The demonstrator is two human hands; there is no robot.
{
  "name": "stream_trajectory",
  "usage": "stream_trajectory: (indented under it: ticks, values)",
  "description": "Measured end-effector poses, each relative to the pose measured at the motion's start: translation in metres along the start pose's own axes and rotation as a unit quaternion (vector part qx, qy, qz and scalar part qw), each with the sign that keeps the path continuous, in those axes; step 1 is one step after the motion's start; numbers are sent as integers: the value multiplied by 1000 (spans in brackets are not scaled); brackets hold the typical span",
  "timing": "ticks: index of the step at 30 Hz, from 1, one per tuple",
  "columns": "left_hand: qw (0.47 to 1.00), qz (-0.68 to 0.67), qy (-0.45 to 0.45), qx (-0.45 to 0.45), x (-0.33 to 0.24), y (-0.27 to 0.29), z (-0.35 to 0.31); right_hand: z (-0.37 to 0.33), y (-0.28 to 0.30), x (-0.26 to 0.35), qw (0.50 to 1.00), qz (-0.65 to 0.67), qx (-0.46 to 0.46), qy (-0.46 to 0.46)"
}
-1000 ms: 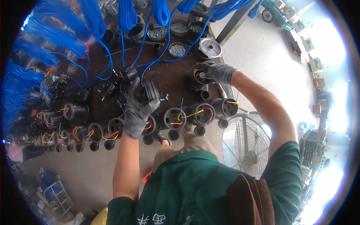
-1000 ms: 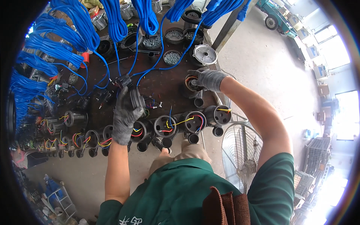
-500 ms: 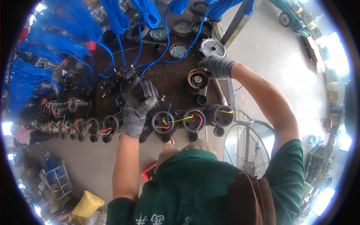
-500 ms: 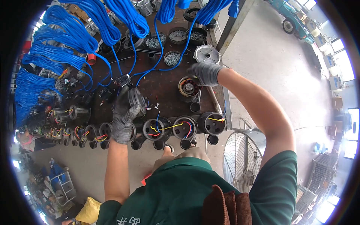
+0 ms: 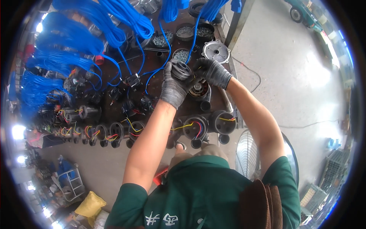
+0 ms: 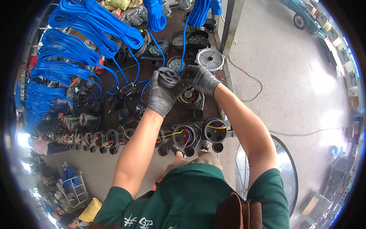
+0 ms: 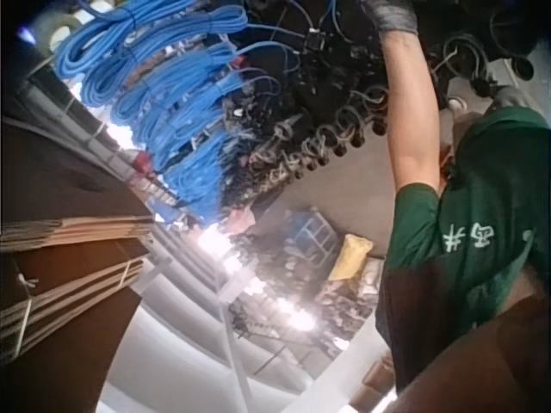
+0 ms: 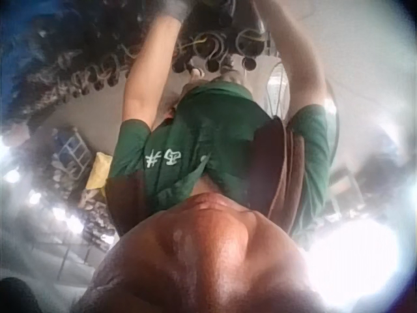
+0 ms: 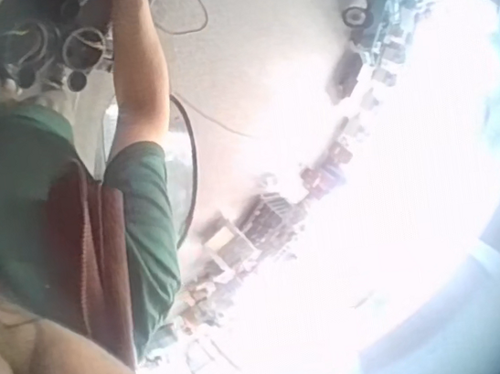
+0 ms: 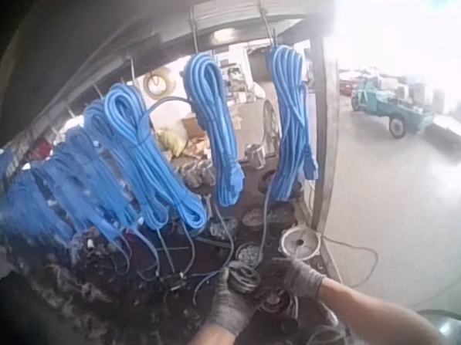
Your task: Manually assembling components of submersible water pumps at a workbench.
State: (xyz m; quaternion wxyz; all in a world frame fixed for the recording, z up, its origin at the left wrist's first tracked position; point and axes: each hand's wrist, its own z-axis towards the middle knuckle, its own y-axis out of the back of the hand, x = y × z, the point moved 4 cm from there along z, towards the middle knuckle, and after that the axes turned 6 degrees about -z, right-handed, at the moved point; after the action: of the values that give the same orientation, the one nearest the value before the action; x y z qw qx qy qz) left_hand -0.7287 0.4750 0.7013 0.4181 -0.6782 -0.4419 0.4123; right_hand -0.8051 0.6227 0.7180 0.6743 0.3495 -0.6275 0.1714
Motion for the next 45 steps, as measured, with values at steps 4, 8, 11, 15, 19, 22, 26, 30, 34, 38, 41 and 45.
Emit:
stream_trajectory:
  ticks: [4,8,11,15,19,22,26,30,34,38,41,45]
  values:
    - [998,40,-27,-41,5,-2,6,-6,11,4,998,-34,-7,-52]
    - [996,45,-52,-61,5,2,10,-9,11,7,997,-77,-7,3]
    - [993,51,-83,-73,-7,12,11,-9,14,2,997,-58,-43,35]
    - [989,29,-112,-97,-18,18,8,-8,11,-23,992,-125,14,-10]
    - [989,23,-118,-90,-18,20,2,-3,-9,-21,937,-307,-7,166]
    - [990,20,-118,-80,-18,19,-2,0,-14,-10,919,-371,3,132]
    - [990,37,-110,-79,-17,16,-7,-1,-16,-6,905,-416,0,87]
    - [992,58,-74,-90,-34,26,-14,-6,-10,-11,937,-338,-75,53]
    - [983,159,-19,-86,-50,45,-17,-8,-9,-23,959,-254,-96,79]
    - [963,256,1,-90,-47,45,-16,-10,-6,-26,975,-182,-93,82]
    - [960,267,2,-88,-40,40,-17,-14,-4,-31,979,-165,-99,73]
    - [964,246,14,-101,-39,38,-18,-15,-7,-32,980,-148,-111,75]
